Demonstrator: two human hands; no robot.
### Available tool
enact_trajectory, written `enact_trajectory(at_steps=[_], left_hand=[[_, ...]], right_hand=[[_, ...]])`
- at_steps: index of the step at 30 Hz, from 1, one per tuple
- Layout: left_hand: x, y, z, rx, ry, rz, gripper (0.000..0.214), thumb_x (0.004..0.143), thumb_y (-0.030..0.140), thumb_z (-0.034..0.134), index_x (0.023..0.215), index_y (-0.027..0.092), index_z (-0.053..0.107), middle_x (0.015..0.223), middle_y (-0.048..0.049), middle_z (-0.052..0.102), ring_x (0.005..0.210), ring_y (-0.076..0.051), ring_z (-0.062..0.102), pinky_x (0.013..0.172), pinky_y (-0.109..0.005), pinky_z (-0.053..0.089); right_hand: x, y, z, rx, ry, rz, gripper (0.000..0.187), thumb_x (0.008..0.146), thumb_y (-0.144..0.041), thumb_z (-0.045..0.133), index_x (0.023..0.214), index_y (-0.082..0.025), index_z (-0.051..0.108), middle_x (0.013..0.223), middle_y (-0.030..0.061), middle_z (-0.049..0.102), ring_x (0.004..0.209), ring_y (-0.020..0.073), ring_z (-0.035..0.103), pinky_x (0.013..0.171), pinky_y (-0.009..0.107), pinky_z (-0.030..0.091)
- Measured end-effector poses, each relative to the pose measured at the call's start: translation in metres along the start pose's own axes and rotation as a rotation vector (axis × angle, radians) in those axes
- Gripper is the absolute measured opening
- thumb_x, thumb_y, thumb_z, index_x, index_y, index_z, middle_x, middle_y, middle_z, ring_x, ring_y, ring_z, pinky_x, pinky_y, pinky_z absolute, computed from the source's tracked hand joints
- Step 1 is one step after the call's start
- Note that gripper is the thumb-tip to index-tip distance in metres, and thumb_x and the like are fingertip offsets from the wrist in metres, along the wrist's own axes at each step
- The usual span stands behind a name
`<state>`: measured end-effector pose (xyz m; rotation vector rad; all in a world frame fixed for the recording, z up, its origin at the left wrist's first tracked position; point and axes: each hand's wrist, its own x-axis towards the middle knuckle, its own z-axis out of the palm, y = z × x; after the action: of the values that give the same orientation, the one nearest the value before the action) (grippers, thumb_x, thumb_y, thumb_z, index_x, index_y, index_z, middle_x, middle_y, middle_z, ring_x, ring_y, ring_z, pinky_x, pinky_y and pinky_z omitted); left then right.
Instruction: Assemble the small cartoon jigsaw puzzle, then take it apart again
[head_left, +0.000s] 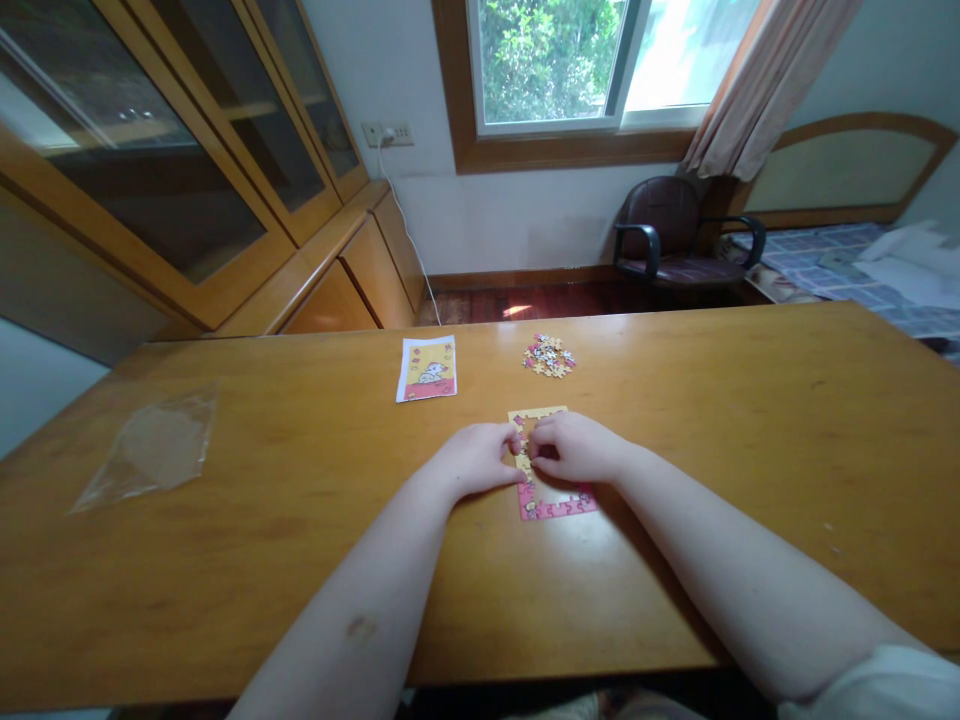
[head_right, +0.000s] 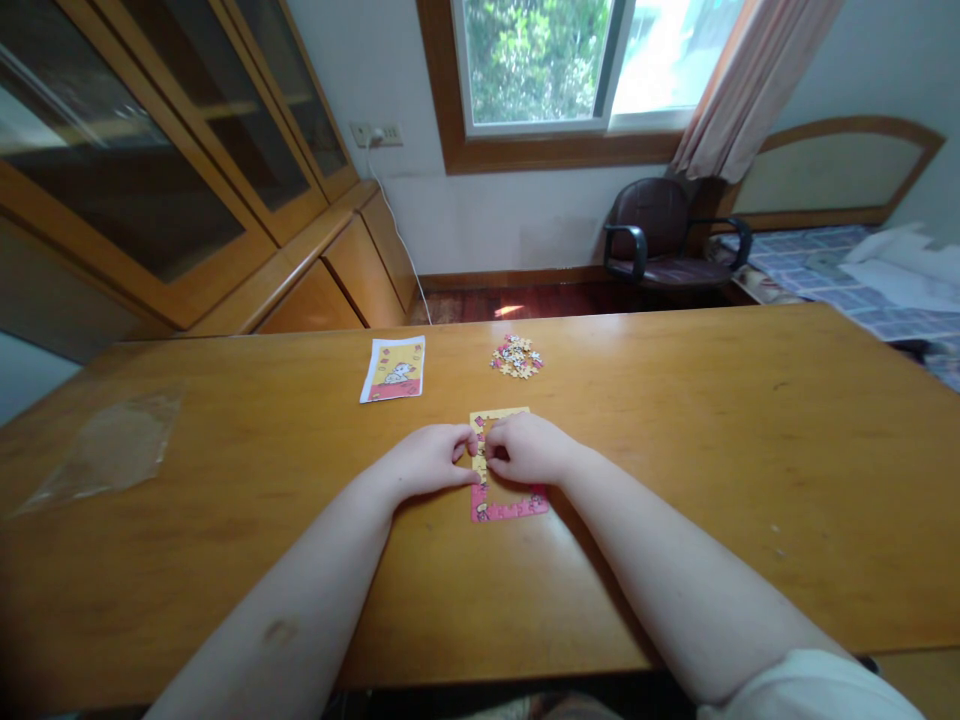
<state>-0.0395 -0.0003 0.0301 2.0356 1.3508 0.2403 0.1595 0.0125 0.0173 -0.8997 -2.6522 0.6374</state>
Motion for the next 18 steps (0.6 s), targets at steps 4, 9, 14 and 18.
enact_trajectory(at_steps=[4,9,14,18], left_hand=[[-0.0009,0.0005,-0.0007,0.046,-0.003,0.027,0.02,0.06,0.032,0.071,0.077,0.025,0.062,0.065,0.003,0.058,0.058,-0.016,0.052,0.052,-0.024,0.028],[-0.0021,0.0011,-0.0013,0.076,-0.018,0.07,0.021,0.063,0.031,0.068,0.083,0.027,0.063,0.065,0.0039,0.056,0.056,-0.015,0.05,0.051,-0.024,0.028],[-0.0015,0.0004,-0.0005,0.073,-0.01,0.054,0.022,0.062,0.031,0.069,0.083,0.026,0.063,0.065,0.0036,0.056,0.056,-0.015,0.05,0.051,-0.024,0.029],[-0.0006,0.0,-0.001,0.156,-0.043,0.067,0.02,0.067,0.035,0.065,0.085,0.026,0.062,0.067,0.0039,0.057,0.058,-0.014,0.051,0.052,-0.023,0.03]], right_hand=[[-0.0001,-0.0003,-0.0008,0.003,0.005,-0.015,0.007,0.074,-0.016,0.06,0.07,-0.018,0.065,0.073,0.0016,0.064,0.066,0.0133,0.056,0.065,0.024,0.041],[0.0005,-0.001,-0.0025,-0.009,0.011,-0.01,0.006,0.075,-0.017,0.06,0.072,-0.019,0.065,0.071,0.001,0.063,0.064,0.0132,0.055,0.063,0.024,0.041],[0.002,0.0012,0.0016,-0.028,0.033,0.014,0.008,0.078,-0.02,0.061,0.082,-0.019,0.068,0.076,0.0025,0.065,0.068,0.0143,0.057,0.068,0.025,0.042],[0.0029,0.0034,0.0055,-0.037,0.023,0.021,0.008,0.079,-0.022,0.061,0.082,-0.018,0.068,0.076,0.0027,0.065,0.069,0.0144,0.057,0.069,0.025,0.042]])
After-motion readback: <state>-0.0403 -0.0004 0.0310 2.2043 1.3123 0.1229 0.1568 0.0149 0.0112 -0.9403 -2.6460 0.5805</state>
